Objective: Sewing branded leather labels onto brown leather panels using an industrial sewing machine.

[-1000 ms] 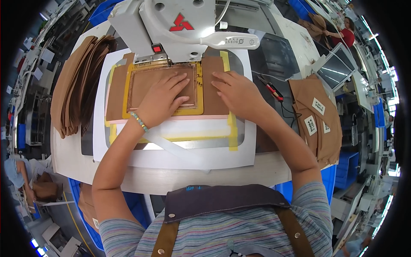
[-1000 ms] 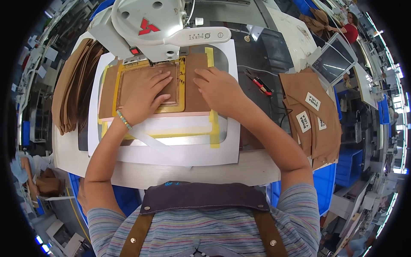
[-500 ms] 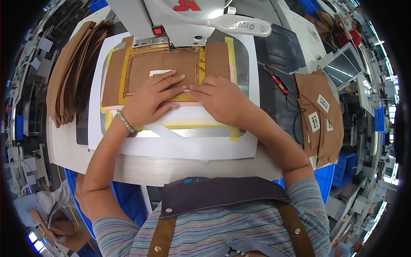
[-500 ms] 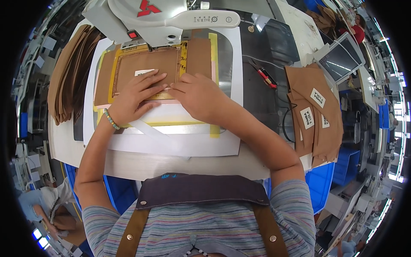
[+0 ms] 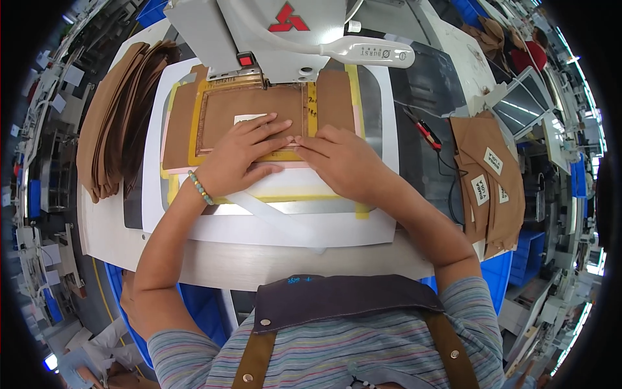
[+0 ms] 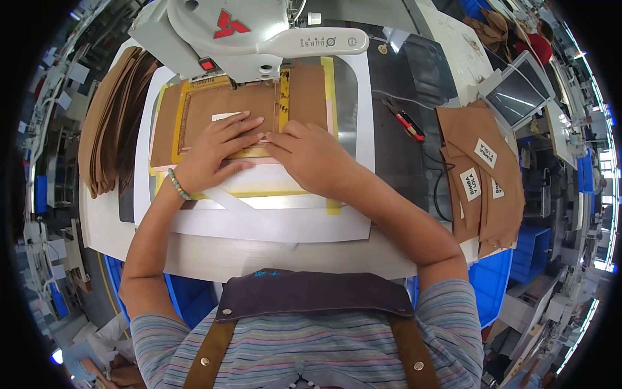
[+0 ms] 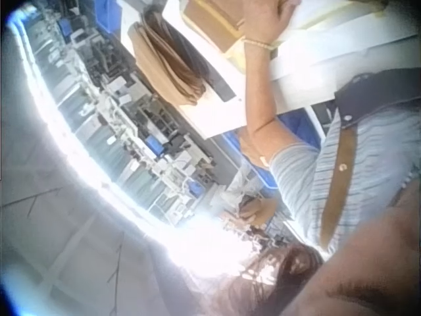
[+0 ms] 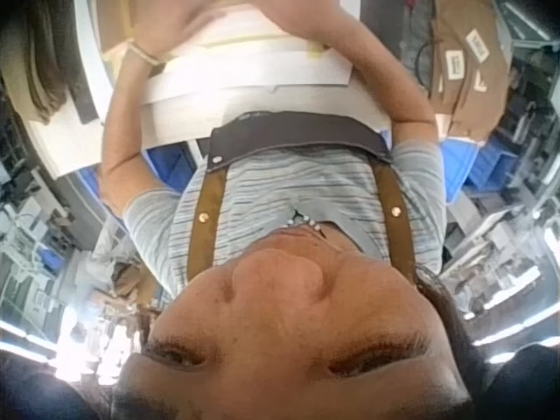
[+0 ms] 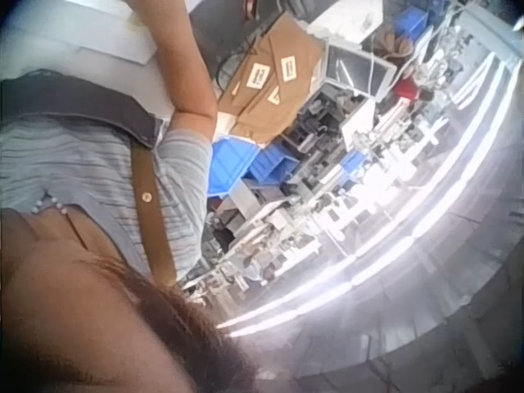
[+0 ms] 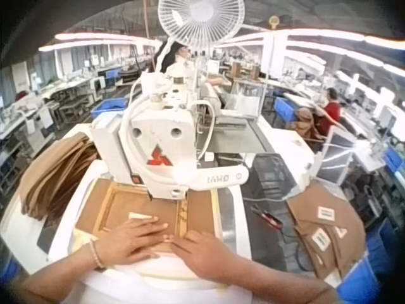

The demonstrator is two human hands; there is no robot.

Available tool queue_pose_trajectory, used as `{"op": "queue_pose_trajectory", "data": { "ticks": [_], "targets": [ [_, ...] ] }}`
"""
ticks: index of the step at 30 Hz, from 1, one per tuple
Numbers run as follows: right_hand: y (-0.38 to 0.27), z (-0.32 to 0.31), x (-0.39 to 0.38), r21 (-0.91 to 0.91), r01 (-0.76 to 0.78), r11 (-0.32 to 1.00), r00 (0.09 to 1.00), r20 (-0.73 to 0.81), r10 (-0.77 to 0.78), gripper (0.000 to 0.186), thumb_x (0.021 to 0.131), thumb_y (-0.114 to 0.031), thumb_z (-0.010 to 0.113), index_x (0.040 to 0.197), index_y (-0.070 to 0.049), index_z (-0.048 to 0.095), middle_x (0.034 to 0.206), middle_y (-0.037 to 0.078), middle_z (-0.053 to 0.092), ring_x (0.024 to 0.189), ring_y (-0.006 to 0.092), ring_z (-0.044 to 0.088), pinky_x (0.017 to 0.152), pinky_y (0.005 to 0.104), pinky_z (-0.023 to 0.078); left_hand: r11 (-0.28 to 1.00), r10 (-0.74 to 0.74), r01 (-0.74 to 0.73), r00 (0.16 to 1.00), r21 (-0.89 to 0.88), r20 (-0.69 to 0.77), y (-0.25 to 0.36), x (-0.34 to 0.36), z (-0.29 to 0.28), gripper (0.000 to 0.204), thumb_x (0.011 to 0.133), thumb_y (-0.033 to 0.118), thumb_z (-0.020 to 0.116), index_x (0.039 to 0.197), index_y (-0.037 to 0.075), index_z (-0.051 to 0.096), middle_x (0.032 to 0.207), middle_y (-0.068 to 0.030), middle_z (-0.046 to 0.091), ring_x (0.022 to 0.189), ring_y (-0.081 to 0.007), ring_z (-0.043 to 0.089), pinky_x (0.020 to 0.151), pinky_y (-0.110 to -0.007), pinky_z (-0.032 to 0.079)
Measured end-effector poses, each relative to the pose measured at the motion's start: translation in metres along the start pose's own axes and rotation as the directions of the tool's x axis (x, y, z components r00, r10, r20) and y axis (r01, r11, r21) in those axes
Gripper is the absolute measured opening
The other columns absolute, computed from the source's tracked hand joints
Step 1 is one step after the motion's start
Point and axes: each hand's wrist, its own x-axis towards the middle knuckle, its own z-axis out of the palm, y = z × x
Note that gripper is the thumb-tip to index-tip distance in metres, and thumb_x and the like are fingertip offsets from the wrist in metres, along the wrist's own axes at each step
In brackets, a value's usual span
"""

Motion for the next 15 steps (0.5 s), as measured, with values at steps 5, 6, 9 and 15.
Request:
{"op": "queue_pose_trajectory", "data": {
  "ticks": [5,6,9,15],
  "targets": [
    [0.009,-0.012,-0.001,0.041,-0.061,0.997,0.996,-0.068,0.063,0.033,0.088,-0.008,0.071,0.12,-0.003,0.075,0.13,0.008,0.072,0.109,0.0269,0.064,0.092,0.04,0.055,1.0,0.013,-0.013,1.0,-0.011,0.012,-0.005,0.006,-0.004,0.053,0.097,0.028,0.074,0.147,0.011,0.067,0.165,-0.0077,0.053,0.157,-0.0329,0.041,0.128,-0.049,0.034],
    [0.011,-0.016,-0.002,0.072,-0.118,0.99,0.99,-0.066,0.123,0.03,0.089,-0.007,0.072,0.119,-0.003,0.076,0.131,0.009,0.072,0.11,0.0282,0.065,0.093,0.0408,0.055,1.0,0.01,-0.01,1.0,-0.003,0.02,-0.006,0.007,-0.004,0.051,0.098,0.027,0.074,0.145,0.01,0.067,0.165,-0.0076,0.053,0.157,-0.0325,0.041,0.128,-0.049,0.034],
    [0.022,-0.019,-0.006,0.231,-0.275,0.933,0.944,-0.117,0.307,0.028,0.098,-0.006,0.069,0.125,-0.004,0.075,0.141,0.008,0.068,0.112,0.0282,0.064,0.091,0.0389,0.055,1.0,0.012,-0.012,1.0,0.012,0.025,-0.01,0.011,-0.006,0.049,0.098,0.026,0.072,0.144,0.008,0.068,0.165,-0.0074,0.053,0.157,-0.0321,0.041,0.127,-0.048,0.034],
    [0.02,-0.03,-0.001,0.458,-0.311,0.832,0.893,-0.158,0.421,0.02,0.1,-0.005,0.068,0.117,-0.004,0.077,0.126,0.011,0.075,0.113,0.0285,0.069,0.094,0.0403,0.057,0.998,-0.01,0.011,1.0,0.058,-0.011,-0.019,0.019,-0.001,0.046,0.101,0.026,0.07,0.143,0.009,0.068,0.164,-0.0064,0.054,0.156,-0.0316,0.042,0.127,-0.048,0.036]
  ]
}}
